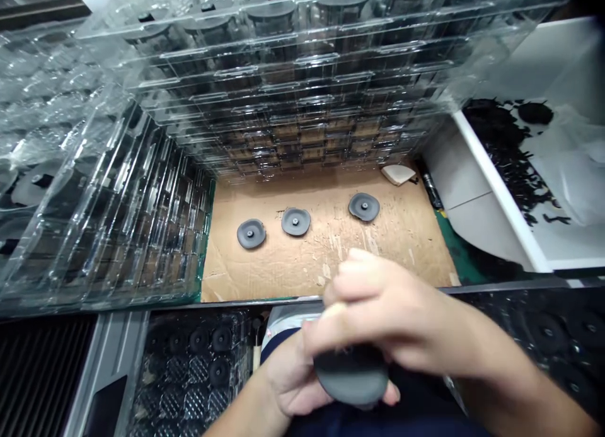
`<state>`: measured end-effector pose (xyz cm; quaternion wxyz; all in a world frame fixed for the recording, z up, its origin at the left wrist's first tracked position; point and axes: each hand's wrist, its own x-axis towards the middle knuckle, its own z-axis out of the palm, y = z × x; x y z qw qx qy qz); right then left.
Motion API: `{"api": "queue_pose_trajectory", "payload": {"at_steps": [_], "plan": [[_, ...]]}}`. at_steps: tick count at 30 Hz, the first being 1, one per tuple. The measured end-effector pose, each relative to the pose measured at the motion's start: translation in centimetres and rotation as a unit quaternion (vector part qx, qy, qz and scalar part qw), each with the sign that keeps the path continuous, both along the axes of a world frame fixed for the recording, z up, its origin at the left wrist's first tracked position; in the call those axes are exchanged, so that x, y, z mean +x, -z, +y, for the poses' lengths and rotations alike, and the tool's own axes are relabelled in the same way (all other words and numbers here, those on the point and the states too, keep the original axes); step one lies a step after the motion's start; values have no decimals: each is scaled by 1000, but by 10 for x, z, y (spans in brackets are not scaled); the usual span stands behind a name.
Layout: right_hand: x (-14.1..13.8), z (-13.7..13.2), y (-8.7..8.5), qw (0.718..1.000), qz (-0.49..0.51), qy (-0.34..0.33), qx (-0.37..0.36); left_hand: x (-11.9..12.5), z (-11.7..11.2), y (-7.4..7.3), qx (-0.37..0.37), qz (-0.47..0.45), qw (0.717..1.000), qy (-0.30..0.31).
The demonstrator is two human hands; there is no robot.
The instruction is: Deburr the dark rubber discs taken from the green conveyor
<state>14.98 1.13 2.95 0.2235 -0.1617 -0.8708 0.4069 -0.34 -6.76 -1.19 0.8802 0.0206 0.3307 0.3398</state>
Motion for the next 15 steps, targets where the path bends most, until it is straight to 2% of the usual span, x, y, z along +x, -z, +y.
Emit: {"api": "queue_pose_trajectory", "payload": {"at_steps": [2,5,7,9,10,12,15], "plan": [[5,7,20,996,-23,75,-31,0,1,3,-15,-92,995,30],[8,12,66,983,-62,153,-84,0,2,3,-16,-182,983,1],[5,6,100,973,-67,202,-91,1,3,3,-12,-193,981,-7],[2,-5,124,956,-61,273,-83,0,3,2,-13,-187,982,-10],[0,-12,130,946,-54,308,-83,0,3,2,-12,-182,983,-8],[0,-24,131,930,-34,356,-87,-3,2,2,-2,-168,986,4],[5,-36,114,921,-2,377,-99,-7,1,0,19,-154,988,11]]}}
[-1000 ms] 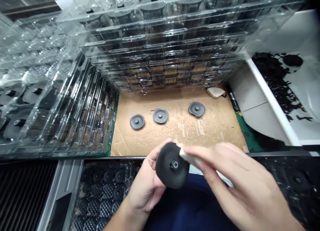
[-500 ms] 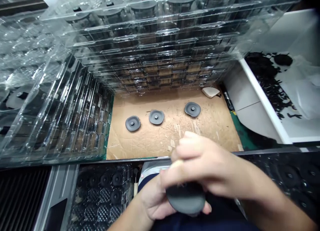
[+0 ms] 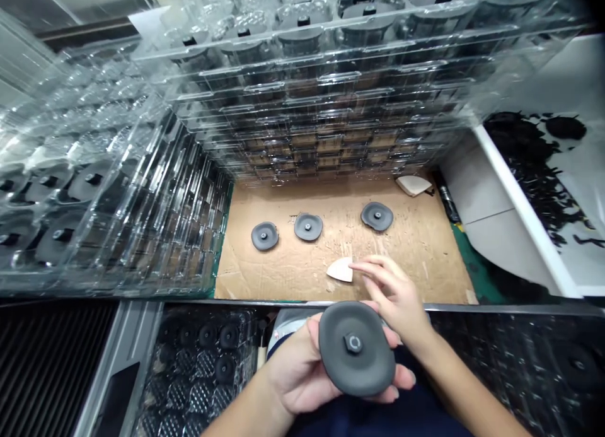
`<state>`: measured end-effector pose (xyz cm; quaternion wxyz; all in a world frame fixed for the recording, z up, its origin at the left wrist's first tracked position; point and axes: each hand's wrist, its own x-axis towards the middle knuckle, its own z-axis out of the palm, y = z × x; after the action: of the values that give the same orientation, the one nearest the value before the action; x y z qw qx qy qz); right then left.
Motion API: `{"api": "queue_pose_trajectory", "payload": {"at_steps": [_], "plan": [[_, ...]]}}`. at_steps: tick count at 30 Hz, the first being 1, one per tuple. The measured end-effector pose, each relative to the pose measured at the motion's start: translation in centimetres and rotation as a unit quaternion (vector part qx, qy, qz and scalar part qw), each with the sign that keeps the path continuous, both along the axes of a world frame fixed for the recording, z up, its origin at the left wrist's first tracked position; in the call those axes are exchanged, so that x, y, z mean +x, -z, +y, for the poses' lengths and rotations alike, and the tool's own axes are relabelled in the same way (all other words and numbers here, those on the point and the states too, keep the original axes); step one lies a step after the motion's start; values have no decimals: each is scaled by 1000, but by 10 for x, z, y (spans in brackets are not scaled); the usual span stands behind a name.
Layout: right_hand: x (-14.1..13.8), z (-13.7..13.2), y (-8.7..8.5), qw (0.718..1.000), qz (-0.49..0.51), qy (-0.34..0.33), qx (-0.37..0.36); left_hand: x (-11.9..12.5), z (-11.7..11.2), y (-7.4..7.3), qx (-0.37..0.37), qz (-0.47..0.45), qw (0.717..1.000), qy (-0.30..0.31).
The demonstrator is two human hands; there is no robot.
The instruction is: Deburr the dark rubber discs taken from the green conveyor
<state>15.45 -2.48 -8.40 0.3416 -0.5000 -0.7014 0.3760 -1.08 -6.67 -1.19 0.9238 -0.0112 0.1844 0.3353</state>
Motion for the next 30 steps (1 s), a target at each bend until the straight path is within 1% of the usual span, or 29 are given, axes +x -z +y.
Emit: {"api": "queue_pose_trajectory", "payload": {"at_steps": [2,4,5,6,7,8,9,10,11,12,13,14,15,16,18,20,22,24,25,27,30], "plan": [[4,-4,-12,1000,15,-7,-3,-1,-1,-1,14,8,1000,-19],[7,-6,-19,1000,24,-13,-8,-1,-2,-1,56,30,997,-49],[8,-7,-20,1000,27,-13,-10,-2,-3,0,98,49,991,-71],[9,-8,-20,999,29,-11,-12,-2,-4,2,157,80,979,-98],[9,-9,-20,999,30,-7,-15,-3,-5,4,231,132,955,-128],[9,-11,-19,999,32,-2,-17,-4,-6,6,316,206,913,-158],[9,-12,-19,999,33,2,-18,-6,-7,9,404,295,847,-181],[9,-13,-20,999,35,7,-20,-8,-8,11,482,386,763,-194],[9,-15,-22,999,37,11,-20,-10,-9,12,541,463,674,-196],[9,-16,-25,999,40,15,-20,-11,-10,12,579,520,598,-192],[9,-18,-29,999,42,19,-19,-12,-11,11,603,553,545,-186],[9,-20,-34,999,43,24,-16,-13,-12,10,615,570,514,-180],[10,-22,-39,998,48,30,-13,-13,-13,9,621,577,499,-178],[10,-25,-46,997,60,36,-13,-13,-15,7,623,579,494,-180],[12,-29,-58,993,105,39,-25,-13,-18,5,623,577,493,-190],[13,-33,-70,985,158,13,-66,-13,-20,4,617,570,505,-198],[12,-35,-80,974,179,-51,-125,-13,-22,4,601,565,530,-198],[11,-33,-89,962,172,-116,-180,-14,-24,5,584,562,554,-190],[10,-31,-92,954,168,-138,-206,-14,-25,5,577,561,565,-182],[9,-27,-97,936,173,-168,-256,-16,-27,6,566,557,588,-155],[7,-20,-100,901,205,-205,-322,-18,-30,5,543,535,637,-115]]}}
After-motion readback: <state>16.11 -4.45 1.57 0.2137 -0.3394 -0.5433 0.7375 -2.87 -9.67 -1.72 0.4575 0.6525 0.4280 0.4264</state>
